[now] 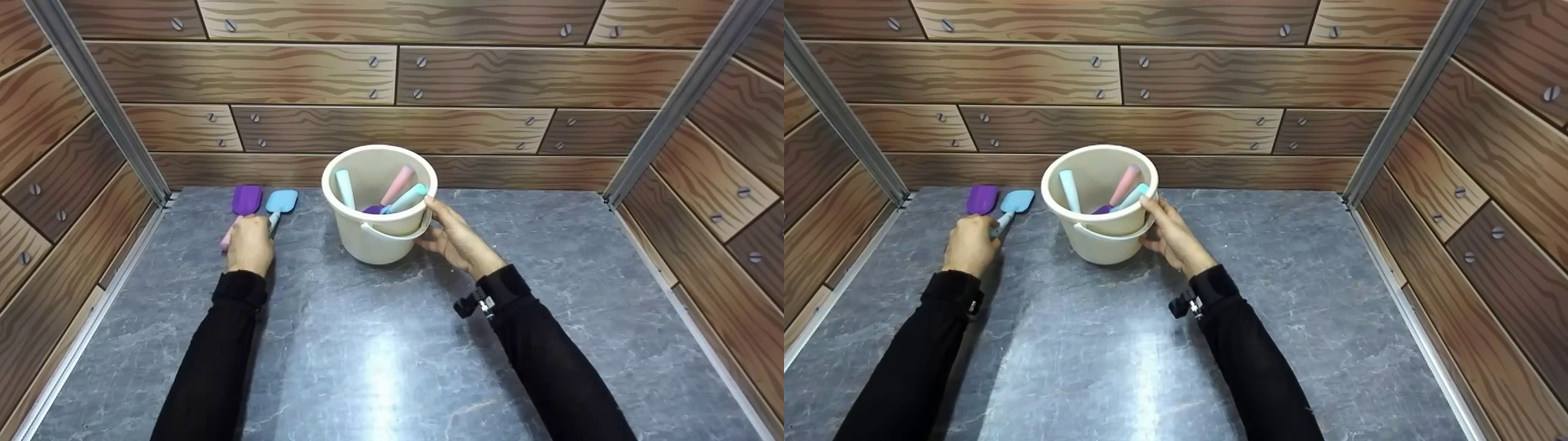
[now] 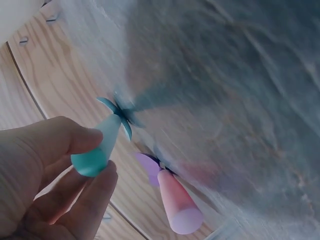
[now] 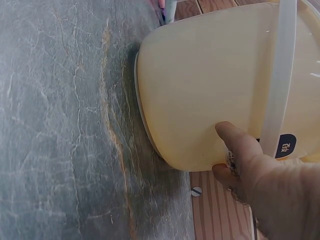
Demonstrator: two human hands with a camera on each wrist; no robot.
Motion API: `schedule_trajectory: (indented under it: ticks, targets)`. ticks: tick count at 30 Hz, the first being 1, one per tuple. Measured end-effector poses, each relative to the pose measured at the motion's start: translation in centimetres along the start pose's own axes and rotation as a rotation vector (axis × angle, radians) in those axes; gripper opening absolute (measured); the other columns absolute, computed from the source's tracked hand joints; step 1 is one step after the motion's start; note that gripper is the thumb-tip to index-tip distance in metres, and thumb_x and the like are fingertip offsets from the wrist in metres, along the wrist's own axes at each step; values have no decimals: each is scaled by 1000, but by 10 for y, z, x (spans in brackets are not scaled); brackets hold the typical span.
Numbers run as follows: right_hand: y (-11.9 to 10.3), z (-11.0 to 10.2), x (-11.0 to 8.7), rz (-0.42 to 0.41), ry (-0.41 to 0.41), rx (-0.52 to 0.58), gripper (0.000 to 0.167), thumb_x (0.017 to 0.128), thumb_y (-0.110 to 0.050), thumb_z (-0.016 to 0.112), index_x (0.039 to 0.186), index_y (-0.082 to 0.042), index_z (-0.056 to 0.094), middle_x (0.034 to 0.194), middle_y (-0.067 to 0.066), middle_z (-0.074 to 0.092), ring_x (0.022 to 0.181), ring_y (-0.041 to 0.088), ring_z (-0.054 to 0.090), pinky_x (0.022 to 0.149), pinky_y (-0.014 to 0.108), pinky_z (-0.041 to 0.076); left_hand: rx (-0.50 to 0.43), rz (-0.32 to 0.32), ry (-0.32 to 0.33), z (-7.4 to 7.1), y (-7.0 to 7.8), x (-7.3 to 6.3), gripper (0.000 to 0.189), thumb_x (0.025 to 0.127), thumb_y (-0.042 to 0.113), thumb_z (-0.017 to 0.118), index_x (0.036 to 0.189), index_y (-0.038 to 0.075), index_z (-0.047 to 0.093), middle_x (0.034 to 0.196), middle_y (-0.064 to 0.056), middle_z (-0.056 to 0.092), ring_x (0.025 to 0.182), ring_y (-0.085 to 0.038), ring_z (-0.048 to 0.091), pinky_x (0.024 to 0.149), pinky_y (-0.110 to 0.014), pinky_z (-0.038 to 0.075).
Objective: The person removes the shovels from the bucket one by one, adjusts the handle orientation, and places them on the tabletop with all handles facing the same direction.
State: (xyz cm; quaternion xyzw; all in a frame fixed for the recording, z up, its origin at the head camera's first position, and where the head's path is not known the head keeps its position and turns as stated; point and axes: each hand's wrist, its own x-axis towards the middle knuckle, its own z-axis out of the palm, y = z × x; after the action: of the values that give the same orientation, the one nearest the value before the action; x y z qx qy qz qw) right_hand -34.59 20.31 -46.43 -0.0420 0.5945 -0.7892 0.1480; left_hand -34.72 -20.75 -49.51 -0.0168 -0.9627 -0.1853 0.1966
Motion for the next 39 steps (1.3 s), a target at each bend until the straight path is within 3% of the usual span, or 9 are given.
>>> schedule_trajectory:
  ticks: [12, 14, 19, 21, 33, 37, 39]
  targets:
    - [1, -1, 1, -4, -7, -14, 80, 119, -42, 49, 186, -8, 23, 189, 25, 25, 175, 54, 37, 143, 69, 36, 1, 32, -22, 4, 3, -3, 6, 91, -14, 69, 95, -15, 75, 103, -39, 78, 103, -62, 79, 94, -73, 65]
    - [1, -1, 1, -5, -9, -13, 80, 119, -42, 49, 186, -8, 23, 189, 26, 24, 175, 55, 37, 143, 70, 37, 6, 39, -22, 14, -5, 1, 6, 89, -13, 70, 93, -13, 75, 101, -37, 78, 102, -60, 79, 91, -75, 64]
    - [0, 0, 0, -5, 3, 0, 80, 119, -41, 51, 186, -7, 24, 189, 25, 25, 174, 54, 39, 142, 70, 39, -2, 82, 2, 71, -54, 25, 6, 84, -7, 77, 90, -6, 75, 97, -32, 79, 96, -57, 79, 85, -74, 64]
    - [-1, 0, 0, -2, 10, 8, 79, 119, -40, 51, 186, -7, 24, 189, 25, 25, 174, 54, 39, 142, 70, 38, -6, 85, -6, 80, -63, 29, 7, 84, -6, 78, 91, -6, 75, 97, -33, 78, 96, -58, 79, 86, -73, 66]
    - [0, -2, 0, 5, 9, 15, 82, 118, -40, 51, 186, -6, 21, 195, 22, 15, 176, 52, 35, 142, 69, 38, 25, 80, -53, 89, -72, 36, 11, 86, -6, 78, 96, -5, 77, 101, -32, 79, 100, -55, 80, 88, -70, 68]
    - [0, -1, 0, 6, 6, 14, 81, 119, -40, 51, 186, -6, 21, 195, 21, 15, 177, 52, 34, 143, 69, 38, 22, 75, -50, 82, -64, 33, 8, 85, -8, 76, 93, -5, 75, 99, -32, 78, 99, -56, 79, 89, -74, 66]
    - [0, -1, 0, 5, 7, 16, 81, 119, -40, 51, 186, -6, 21, 195, 21, 16, 177, 52, 34, 143, 69, 38, 20, 67, -55, 69, -54, 29, 8, 85, -10, 75, 92, -7, 75, 99, -33, 78, 100, -57, 79, 91, -74, 65]
